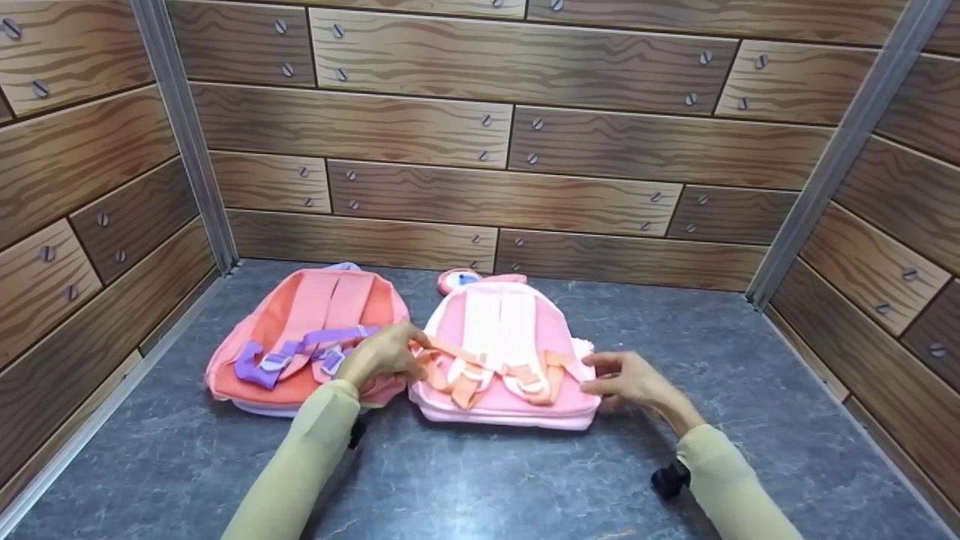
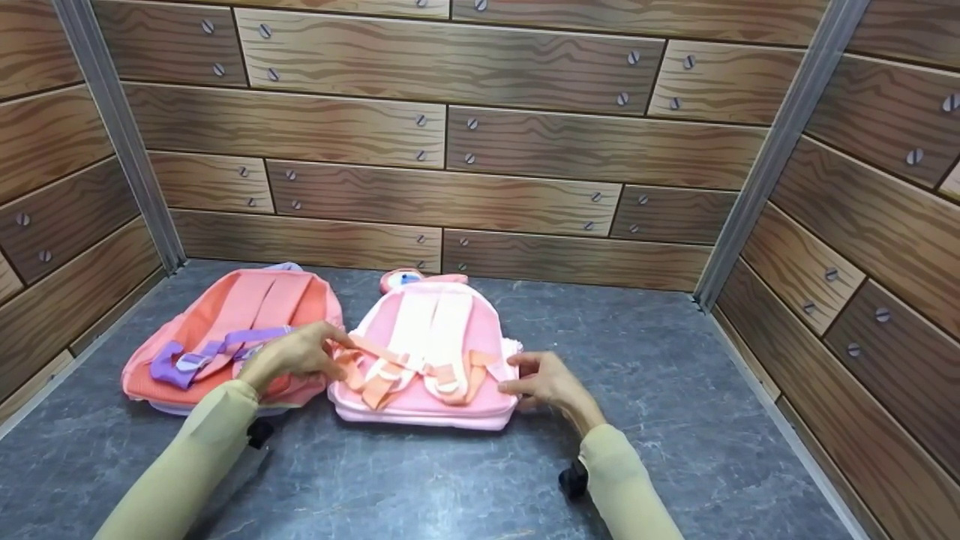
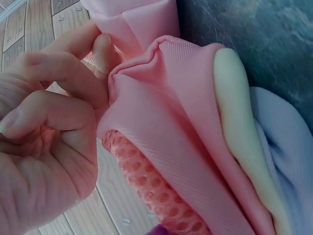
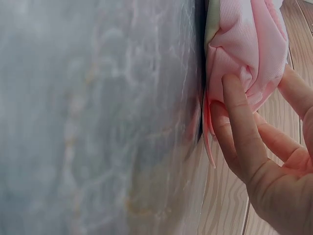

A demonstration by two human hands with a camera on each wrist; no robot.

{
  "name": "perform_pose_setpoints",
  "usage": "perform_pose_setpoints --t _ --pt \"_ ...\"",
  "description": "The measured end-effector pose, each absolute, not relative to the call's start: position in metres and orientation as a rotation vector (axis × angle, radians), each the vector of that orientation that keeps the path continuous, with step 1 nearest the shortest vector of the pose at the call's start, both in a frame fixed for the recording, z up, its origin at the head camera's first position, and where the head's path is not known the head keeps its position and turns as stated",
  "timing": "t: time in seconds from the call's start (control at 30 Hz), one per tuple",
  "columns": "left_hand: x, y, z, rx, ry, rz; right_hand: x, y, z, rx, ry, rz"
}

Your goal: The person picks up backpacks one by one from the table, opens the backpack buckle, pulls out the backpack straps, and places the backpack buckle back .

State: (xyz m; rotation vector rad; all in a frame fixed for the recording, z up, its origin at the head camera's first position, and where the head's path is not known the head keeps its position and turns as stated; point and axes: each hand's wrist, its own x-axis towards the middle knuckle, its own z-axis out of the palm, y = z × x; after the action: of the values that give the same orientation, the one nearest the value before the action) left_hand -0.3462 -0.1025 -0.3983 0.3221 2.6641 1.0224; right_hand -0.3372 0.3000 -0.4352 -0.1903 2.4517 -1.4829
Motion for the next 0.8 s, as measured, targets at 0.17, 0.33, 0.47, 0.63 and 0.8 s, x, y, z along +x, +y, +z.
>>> perform_pose_setpoints --t 0.17,0.33,0.47,0.63,0.8 --pt "-0.347 -0.106 -0.397 0.392 2.723 1.002 -0.335 0.300 -0.435 -0.231 2.455 -1.497" --pt "-0.349 -0.110 -0.396 0.452 2.724 1.030 -0.335 0.300 -0.434 -0.277 2.442 -1.501" --pt "-0.351 -0.114 -0.396 0.470 2.673 1.114 -0.336 0.300 -0.434 -0.269 2.437 -1.497" --pt "-0.354 -0.116 -0.397 0.575 2.607 1.238 -0.336 0.302 -0.433 -0.259 2.457 -1.489" --pt "-0.355 -0.115 -0.399 0.597 2.590 1.324 -0.337 0.302 -0.430 -0.257 2.572 -1.463"
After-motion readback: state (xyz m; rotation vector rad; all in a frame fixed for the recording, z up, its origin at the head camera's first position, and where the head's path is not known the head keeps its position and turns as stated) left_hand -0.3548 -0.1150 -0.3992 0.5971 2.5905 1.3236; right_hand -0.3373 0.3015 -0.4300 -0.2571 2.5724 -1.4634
